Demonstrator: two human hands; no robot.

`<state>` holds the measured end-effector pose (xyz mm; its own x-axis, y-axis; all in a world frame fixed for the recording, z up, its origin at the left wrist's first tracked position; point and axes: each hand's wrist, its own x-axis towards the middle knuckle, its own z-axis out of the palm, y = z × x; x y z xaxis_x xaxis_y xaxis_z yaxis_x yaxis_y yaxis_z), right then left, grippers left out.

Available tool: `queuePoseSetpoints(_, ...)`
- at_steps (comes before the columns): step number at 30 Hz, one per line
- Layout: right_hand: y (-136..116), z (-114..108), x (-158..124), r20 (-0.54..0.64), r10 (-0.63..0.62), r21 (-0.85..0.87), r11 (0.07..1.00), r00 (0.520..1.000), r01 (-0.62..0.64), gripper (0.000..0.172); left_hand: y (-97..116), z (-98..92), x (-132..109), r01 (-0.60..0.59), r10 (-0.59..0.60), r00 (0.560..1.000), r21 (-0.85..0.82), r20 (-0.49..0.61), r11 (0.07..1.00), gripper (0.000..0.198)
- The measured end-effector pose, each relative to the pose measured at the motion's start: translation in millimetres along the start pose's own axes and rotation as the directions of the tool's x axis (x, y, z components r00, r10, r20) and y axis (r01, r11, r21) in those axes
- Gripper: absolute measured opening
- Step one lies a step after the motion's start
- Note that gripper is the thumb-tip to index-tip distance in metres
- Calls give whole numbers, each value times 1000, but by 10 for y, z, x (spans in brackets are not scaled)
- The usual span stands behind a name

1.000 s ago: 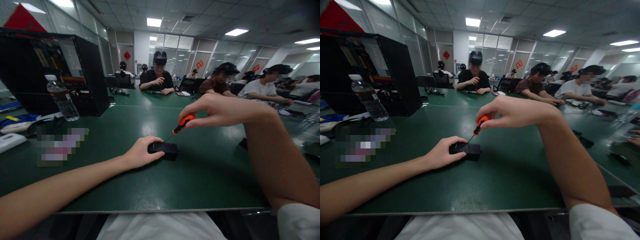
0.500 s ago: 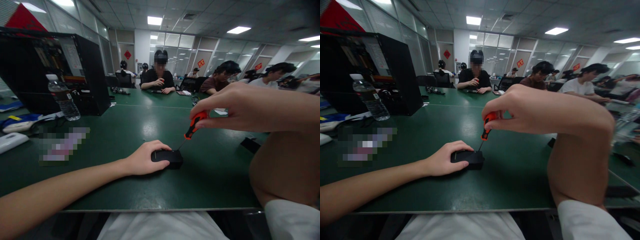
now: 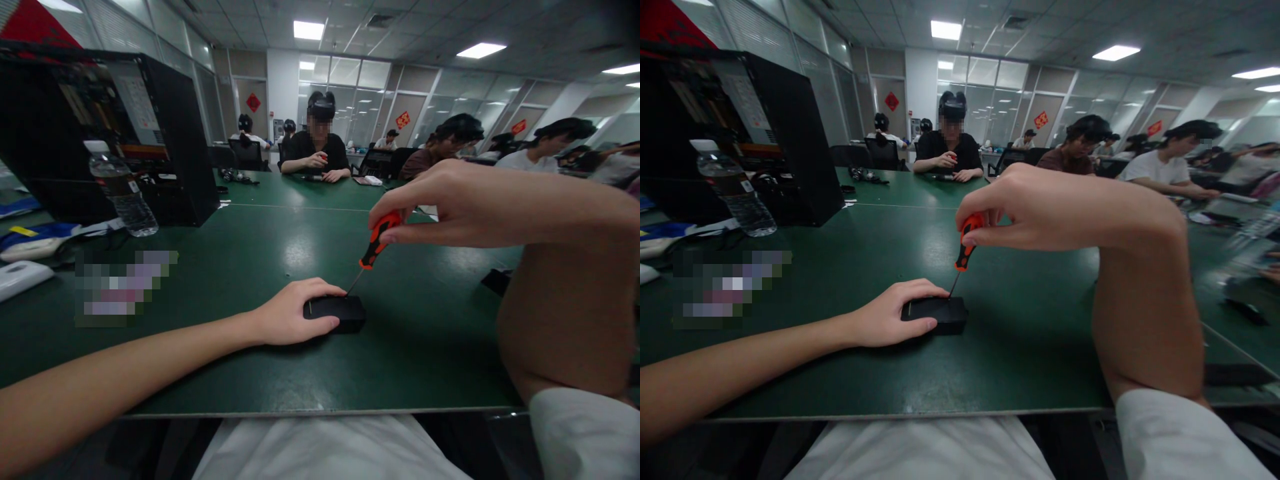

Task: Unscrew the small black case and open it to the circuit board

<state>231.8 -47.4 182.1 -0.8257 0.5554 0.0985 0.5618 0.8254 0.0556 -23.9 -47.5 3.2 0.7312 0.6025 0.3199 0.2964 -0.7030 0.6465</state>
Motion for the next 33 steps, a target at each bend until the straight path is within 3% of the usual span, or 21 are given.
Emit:
queuePoseSetpoints(9,16,-12,8,49,-23,52,998,999,20,26,-3,-2,6,-12,12,1000,-1,5,1000,42)
queuePoseSetpoints(15,21,115,119,138,-45,69,997,989,35,12,-1,-4,1,-3,3,1000,1,16,1000,42)
queuePoseSetpoints(20,-116,163,234,54,-64,91,994,996,59,20,7,-3,9,5,-5,1000,11,4,1000,45)
queuePoseSetpoints(23,-189,136,237,47,-139,91,987,989,135,21,-1,0,8,51,-51,999,4,4,999,59)
queuePoseSetpoints(26,-176,124,226,62,-137,66,989,989,133,18,-12,-1,1,80,-80,996,-3,30,997,71)
queuePoseSetpoints(30,-126,143,232,35,-51,25,998,998,50,15,-21,-6,-6,76,-76,997,10,32,997,67)
queuePoseSetpoints(33,-136,145,216,41,-119,38,992,992,117,18,-20,-6,-7,70,-70,997,5,25,998,64)
